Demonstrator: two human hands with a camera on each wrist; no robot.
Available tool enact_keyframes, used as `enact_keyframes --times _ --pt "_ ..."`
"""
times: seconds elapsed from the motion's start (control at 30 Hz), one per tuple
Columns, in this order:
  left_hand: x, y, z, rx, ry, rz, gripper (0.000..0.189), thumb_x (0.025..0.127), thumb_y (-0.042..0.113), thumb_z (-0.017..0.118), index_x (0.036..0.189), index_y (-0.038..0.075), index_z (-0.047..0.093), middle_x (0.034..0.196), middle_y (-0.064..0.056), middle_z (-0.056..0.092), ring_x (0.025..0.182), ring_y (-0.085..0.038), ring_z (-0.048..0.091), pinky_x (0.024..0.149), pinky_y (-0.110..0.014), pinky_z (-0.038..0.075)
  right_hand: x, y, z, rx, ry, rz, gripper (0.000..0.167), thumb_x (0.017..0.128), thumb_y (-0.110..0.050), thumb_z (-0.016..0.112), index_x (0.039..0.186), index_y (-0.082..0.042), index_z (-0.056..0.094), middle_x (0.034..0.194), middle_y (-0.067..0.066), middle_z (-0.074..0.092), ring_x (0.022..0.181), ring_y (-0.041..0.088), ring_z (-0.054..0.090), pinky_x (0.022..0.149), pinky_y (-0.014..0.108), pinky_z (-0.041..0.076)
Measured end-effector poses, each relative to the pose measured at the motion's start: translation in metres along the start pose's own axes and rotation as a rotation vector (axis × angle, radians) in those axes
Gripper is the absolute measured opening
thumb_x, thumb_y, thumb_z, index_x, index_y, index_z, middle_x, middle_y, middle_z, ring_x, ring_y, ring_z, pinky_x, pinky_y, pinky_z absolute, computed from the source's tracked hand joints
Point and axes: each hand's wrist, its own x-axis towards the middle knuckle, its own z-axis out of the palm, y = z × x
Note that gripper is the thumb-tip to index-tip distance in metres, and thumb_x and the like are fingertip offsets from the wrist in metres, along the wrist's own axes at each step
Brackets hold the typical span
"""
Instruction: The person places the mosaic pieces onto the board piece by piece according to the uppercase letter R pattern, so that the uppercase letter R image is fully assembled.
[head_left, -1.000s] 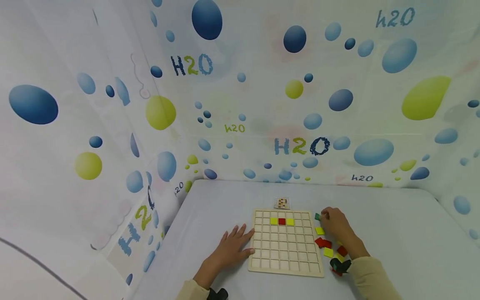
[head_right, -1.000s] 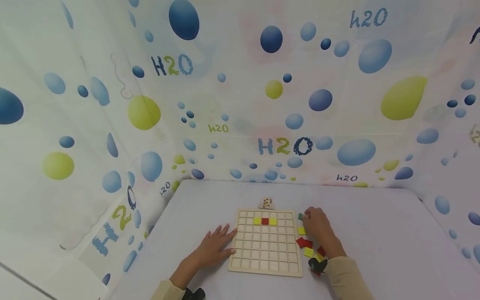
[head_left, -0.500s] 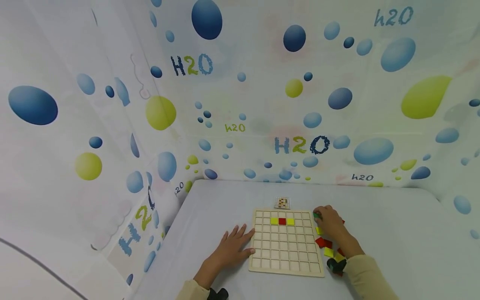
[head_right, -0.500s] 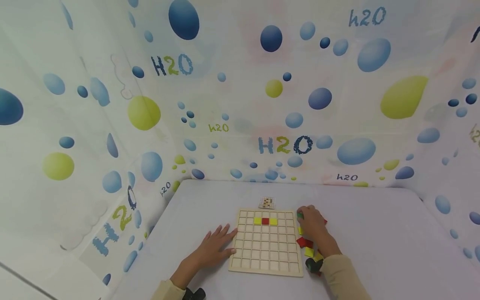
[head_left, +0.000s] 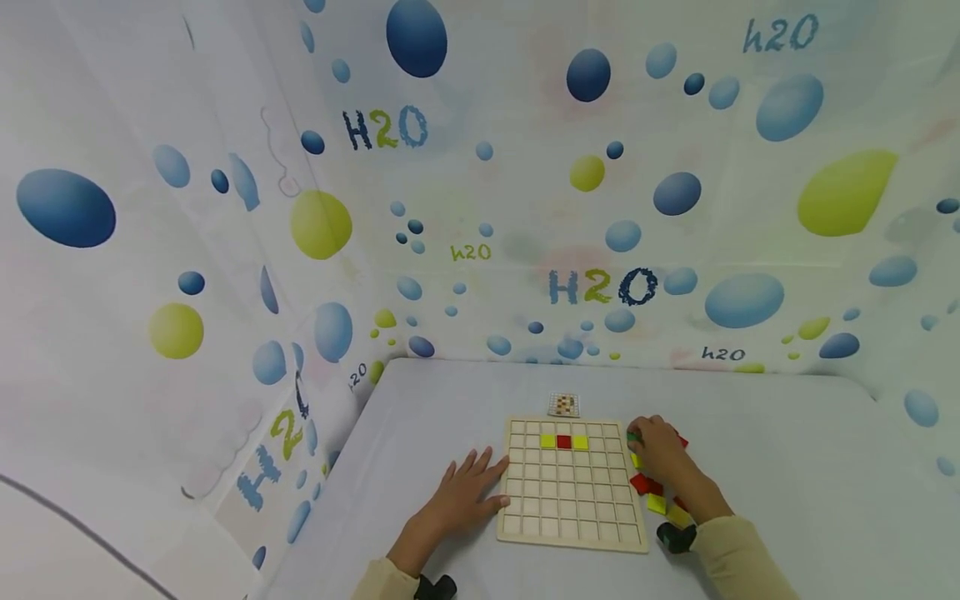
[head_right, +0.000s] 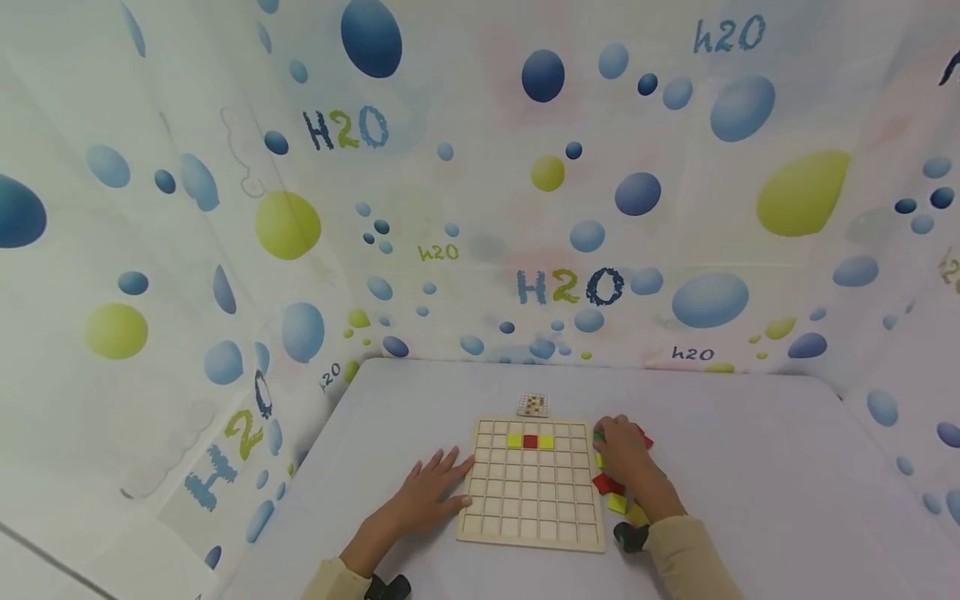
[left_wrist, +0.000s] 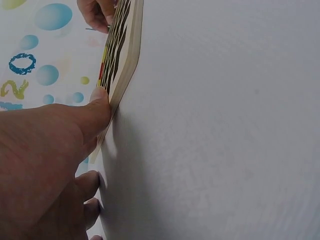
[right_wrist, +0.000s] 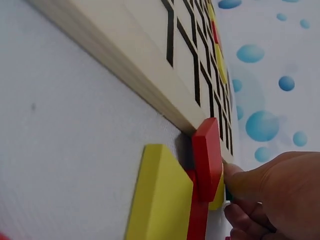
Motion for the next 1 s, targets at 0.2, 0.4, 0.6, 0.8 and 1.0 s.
enact_keyframes --times 0.2,0.4,0.6,0.8,1.0 --pt "-0.001 0.000 -0.001 -0.004 -0.005 -0.005 0.070 0.104 0.053 0.061 0.164 0.022 0.040 0.173 -0.016 0.029 0.160 -0.045 0.022 0.124 -0.072 0.017 -0.003 -0.015 -0.004 0.058 0.030 -0.028 0.024 0.101 -0.006 0.068 0.122 0.006 0.063 0.120 0.027 0.060 0.112 0.043 0.060 0.101 0.061 0.051" --pt "-0.003 0.002 -0.002 -0.005 -0.002 -0.003 0.070 0.104 0.051 0.061 0.164 0.021 0.041 0.172 -0.017 0.030 0.159 -0.046 0.023 0.124 -0.072 0.017 0.003 -0.040 0.000 0.096 -0.031 -0.069 0.021 0.102 -0.005 0.068 0.120 0.005 0.065 0.113 0.020 0.062 0.107 0.036 0.062 0.097 0.058 0.053" --pt "-0.002 0.001 -0.001 -0.001 -0.003 0.010 0.070 0.105 0.052 0.060 0.164 0.022 0.040 0.172 -0.016 0.030 0.160 -0.045 0.023 0.124 -0.072 0.017 0.005 -0.048 0.016 0.094 -0.041 -0.106 0.020 0.099 -0.008 0.074 0.115 0.000 0.064 0.105 0.012 0.061 0.098 0.028 0.062 0.090 0.054 0.054" --pt "0.000 0.002 -0.001 0.000 -0.001 0.012 0.070 0.104 0.053 0.060 0.164 0.023 0.040 0.172 -0.016 0.030 0.160 -0.045 0.023 0.124 -0.072 0.017 0.003 -0.053 0.014 0.104 -0.035 -0.089 0.010 0.097 -0.006 0.075 0.100 -0.008 0.066 0.098 0.007 0.059 0.092 0.023 0.058 0.090 0.052 0.052" --pt "-0.001 0.002 -0.002 0.003 0.002 -0.003 0.070 0.104 0.053 0.060 0.164 0.023 0.040 0.172 -0.016 0.030 0.160 -0.044 0.023 0.124 -0.071 0.017 0.003 -0.058 0.010 0.131 -0.080 -0.077 0.007 0.097 -0.004 0.074 0.099 -0.008 0.069 0.100 0.006 0.060 0.093 0.022 0.057 0.091 0.048 0.053"
